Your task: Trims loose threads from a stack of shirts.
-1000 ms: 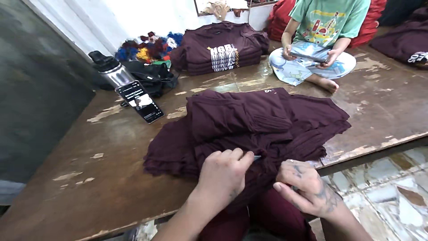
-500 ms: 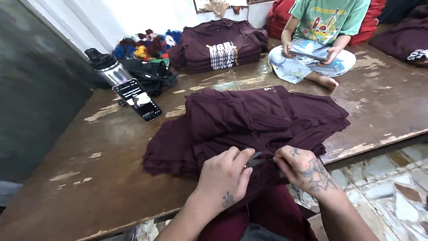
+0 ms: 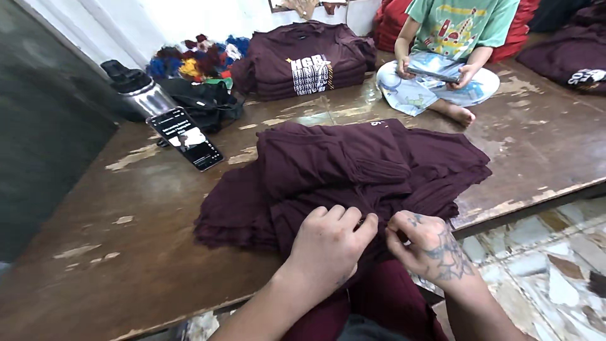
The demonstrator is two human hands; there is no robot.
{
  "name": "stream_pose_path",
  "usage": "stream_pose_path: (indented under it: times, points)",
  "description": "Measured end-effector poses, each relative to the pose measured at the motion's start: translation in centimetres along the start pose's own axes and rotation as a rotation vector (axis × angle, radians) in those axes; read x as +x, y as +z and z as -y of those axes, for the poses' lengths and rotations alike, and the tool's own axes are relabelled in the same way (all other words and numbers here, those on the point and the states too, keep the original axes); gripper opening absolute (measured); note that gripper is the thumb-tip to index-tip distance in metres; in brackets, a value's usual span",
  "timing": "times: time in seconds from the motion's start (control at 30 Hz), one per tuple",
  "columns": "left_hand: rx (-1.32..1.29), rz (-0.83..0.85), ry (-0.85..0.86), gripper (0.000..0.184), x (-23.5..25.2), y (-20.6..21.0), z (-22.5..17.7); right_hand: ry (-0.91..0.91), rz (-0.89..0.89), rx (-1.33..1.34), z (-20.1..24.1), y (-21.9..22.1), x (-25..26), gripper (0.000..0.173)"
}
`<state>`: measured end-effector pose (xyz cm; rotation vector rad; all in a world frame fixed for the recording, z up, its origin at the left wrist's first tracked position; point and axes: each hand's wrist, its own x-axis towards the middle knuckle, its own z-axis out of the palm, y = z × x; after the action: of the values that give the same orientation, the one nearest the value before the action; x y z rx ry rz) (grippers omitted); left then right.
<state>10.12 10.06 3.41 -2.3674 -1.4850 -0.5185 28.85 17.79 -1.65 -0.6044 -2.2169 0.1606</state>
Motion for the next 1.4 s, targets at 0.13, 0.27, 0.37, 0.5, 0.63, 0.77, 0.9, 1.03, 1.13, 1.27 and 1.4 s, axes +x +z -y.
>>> stream_pose_path:
  times: [0.13,0.27,0.37,0.5,0.63,0.77,0.9,1.03,1.13,1.27,1.4]
  points:
    - [-0.017,-0.049,0.010,0.033,-1.2,1.9,0.7,-0.057,-0.040,0.114,0.3,0.1,-0.7,0.013]
    - [-0.367,-0.093,-0.359,0.037,-2.4,1.5,1.5,-0.177,0.249,0.369,0.0,-2.5,-2.8,0.022]
    - [-0.461,0.049,-0.579,0.053,-3.8,1.2,2.2,-0.218,0.479,0.425,-0.4,-3.8,-4.8,0.028]
    - [-0.538,0.177,-0.564,0.019,-5.2,-1.8,5.6,-0.342,0.298,0.405,0.0,-3.0,-3.1,0.047]
    - [-0.793,-1.112,-0.807,0.007,-2.0,-2.0,6.2,-0.407,0.243,0.334,2.1,0.6,4.1,0.026]
    - [-0.678,-0.515,-0.577,0.024,-1.3,-0.6,2.8,-0.159,0.384,0.091,-0.6,6.7,11.3,0.041]
    - [-0.639,0.410,-0.721,0.051,-5.4,-0.5,2.9,0.100,0.835,0.083,-1.6,8.4,15.3,0.067]
    - [-0.763,0.159,-0.588,0.018,-7.4,0.8,2.3,-0.035,0.303,0.258,-3.7,9.6,11.0,0.052]
    - [-0.703,0.119,-0.637,0.020,-6.7,-0.2,2.2,-0.144,-0.057,0.394,-2.2,6.7,7.9,0.042]
    - [-0.726,0.085,-0.680,0.025,-6.4,0.1,2.2,-0.122,0.202,0.252,0.6,4.8,3.9,0.045]
    - [-0.684,0.242,-0.691,0.027,-5.6,-0.4,2.1,-0.109,0.215,0.263,0.4,3.6,3.7,0.013]
